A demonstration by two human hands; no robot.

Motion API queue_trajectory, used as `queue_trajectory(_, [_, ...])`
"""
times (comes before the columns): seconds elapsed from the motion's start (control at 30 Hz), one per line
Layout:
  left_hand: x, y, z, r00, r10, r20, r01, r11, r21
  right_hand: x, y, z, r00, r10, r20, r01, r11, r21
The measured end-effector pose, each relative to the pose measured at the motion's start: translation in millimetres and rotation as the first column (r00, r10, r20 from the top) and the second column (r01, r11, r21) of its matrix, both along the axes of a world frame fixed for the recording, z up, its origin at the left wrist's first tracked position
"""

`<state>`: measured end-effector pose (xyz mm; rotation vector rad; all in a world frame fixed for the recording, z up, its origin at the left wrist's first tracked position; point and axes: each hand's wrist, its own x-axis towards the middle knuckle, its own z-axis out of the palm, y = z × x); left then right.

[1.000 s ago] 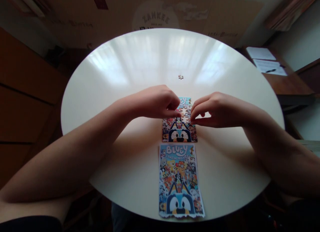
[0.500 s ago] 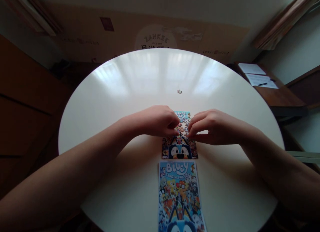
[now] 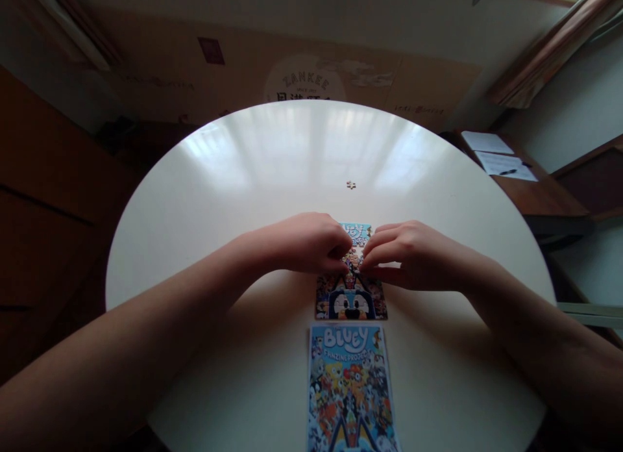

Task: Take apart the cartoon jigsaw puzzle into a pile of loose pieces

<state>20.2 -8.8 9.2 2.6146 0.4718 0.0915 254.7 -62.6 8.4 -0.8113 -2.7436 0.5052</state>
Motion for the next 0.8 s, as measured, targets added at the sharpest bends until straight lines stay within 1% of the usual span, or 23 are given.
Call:
queue_trajectory(0.27, [-0.3,0.6,0.2,1.000,0.003,-0.004,-0.003,1.000,0.006,-0.7,0.3,1.7,1.000,0.018,0.006,-0.019,1.000,0.023])
queue_trajectory(0.4, [-0.6,0.3,-0.1,1.000,0.002,-0.004,-0.002,1.000,-0.013,-0.7,-1.1,5.3,0.999,0.020,0.051,-0.020,1.000,0.007])
queue_trajectory(0.5, [-0.4,-0.2,0.0,1.000,0.011,-0.010,-0.011,1.000,-0.019,-1.4,-5.0,11.0,0.994,-0.018,0.111,0.021,1.000,-0.021])
queue_trajectory(0.57, [-0.3,-0.3,0.1,1.000,0.018,-0.018,-0.018,1.000,-0.022,-1.5,-7.3,15.2,0.990,-0.055,0.133,0.064,0.996,-0.064])
queue_trajectory(0.63, [-0.5,-0.2,0.4,0.999,0.024,-0.025,-0.025,0.999,-0.027,-0.3,-7.2,18.5,0.991,-0.054,0.123,0.073,0.985,-0.158])
queue_trajectory(0.7, [-0.9,0.0,1.1,0.999,0.029,-0.024,-0.030,0.999,-0.037,3.4,-3.7,19.9,0.997,-0.037,0.066,0.053,0.966,-0.253])
queue_trajectory(0.73, [-1.1,0.0,1.6,0.999,0.031,-0.024,-0.032,0.999,-0.041,6.1,-0.7,19.8,0.999,-0.043,0.027,0.049,0.959,-0.278])
queue_trajectory(0.8, [-1.3,-0.2,3.1,0.999,0.035,-0.033,-0.036,0.998,-0.044,12.6,6.5,17.6,0.992,-0.112,-0.056,0.093,0.959,-0.268])
